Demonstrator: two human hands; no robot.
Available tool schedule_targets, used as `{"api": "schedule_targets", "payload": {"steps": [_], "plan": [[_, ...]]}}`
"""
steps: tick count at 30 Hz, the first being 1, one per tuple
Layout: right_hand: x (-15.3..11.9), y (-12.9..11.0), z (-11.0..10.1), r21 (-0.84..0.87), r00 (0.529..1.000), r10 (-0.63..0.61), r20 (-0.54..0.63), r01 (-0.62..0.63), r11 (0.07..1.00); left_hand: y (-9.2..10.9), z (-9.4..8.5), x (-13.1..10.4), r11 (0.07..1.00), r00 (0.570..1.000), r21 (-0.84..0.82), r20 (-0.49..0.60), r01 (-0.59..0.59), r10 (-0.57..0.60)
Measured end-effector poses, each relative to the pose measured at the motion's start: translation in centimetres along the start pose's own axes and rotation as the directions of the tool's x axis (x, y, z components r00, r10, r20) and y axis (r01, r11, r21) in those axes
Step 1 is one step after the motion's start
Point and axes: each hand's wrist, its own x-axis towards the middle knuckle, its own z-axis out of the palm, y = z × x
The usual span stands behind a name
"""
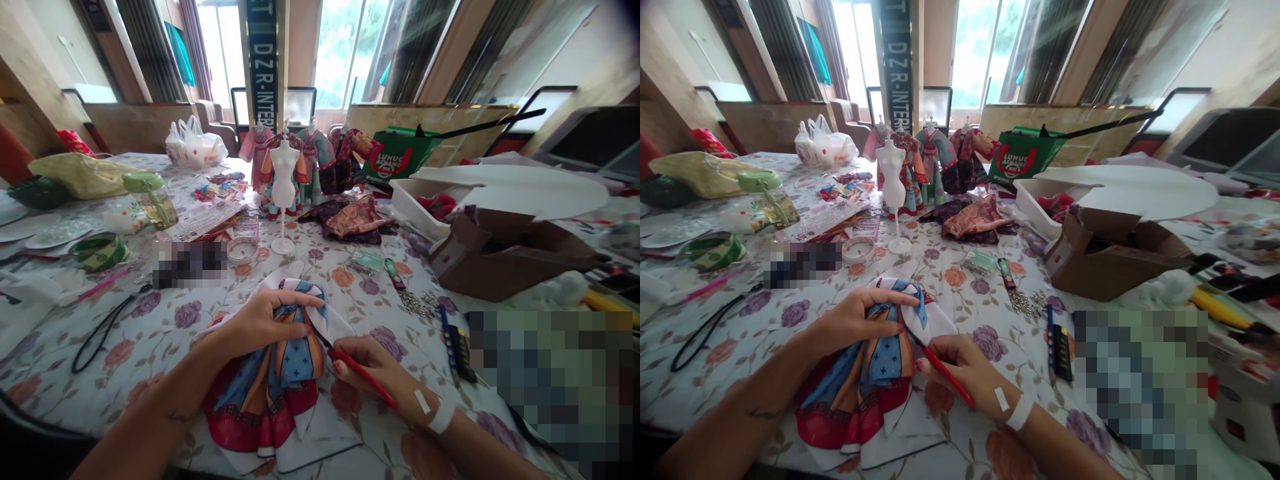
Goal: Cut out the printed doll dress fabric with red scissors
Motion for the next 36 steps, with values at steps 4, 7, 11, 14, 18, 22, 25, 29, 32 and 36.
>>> {"api": "schedule_targets", "payload": {"steps": [4, 7, 11, 14, 18, 22, 25, 29, 32, 36], "plan": [[0.0, 0.06, 0.01, -0.004, 1.0, -0.019, 0.002, 0.019, 1.0, 0.03, -0.02, -0.03, 1.0, 1.0, -0.002, 0.006, -0.006, 0.006], [-0.07, -0.09, 0.08, -0.005, 1.0, -0.028, 0.009, 0.028, 1.0, -0.05, -0.07, 0.02, 1.0, 1.0, -0.002, 0.003, -0.012, 0.012], [-0.09, -0.2, 0.12, -0.009, 1.0, -0.022, 0.011, 0.023, 1.0, -0.24, -0.05, 0.1, 1.0, 1.0, -0.018, 0.016, 0.001, -0.001], [-0.06, -0.11, 0.1, -0.008, 1.0, -0.017, 0.008, 0.017, 1.0, -0.28, -0.01, 0.1, 1.0, 1.0, -0.012, 0.015, -0.008, 0.008], [-0.03, 0.04, 0.03, 0.007, 1.0, -0.009, 0.019, 0.009, 1.0, -0.17, 0.03, 0.06, 1.0, 1.0, 0.002, 0.008, -0.008, 0.008], [0.03, 0.2, -0.08, 0.019, 1.0, -0.008, 0.026, 0.008, 1.0, -0.14, 0.06, 0.06, 1.0, 1.0, -0.005, 0.006, -0.003, 0.003], [0.09, 0.37, -0.16, 0.023, 1.0, -0.001, 0.026, 0.001, 1.0, -0.14, 0.07, 0.08, 1.0, 1.0, -0.014, 0.009, -0.003, 0.003], [0.13, 0.46, -0.2, 0.023, 1.0, 0.02, 0.017, -0.02, 1.0, -0.08, 0.0, 0.05, 1.0, 1.0, 0.004, 0.002, -0.007, 0.007], [0.13, 0.4, -0.17, 0.018, 1.0, 0.02, 0.018, -0.021, 1.0, -0.03, -0.04, 0.02, 1.0, 1.0, 0.0, -0.001, 0.002, -0.002], [0.13, 0.45, -0.11, 0.035, 1.0, 0.01, 0.019, -0.011, 0.999, -0.02, -0.03, 0.0, 1.0, 1.0, -0.004, 0.002, 0.006, -0.006]]}}
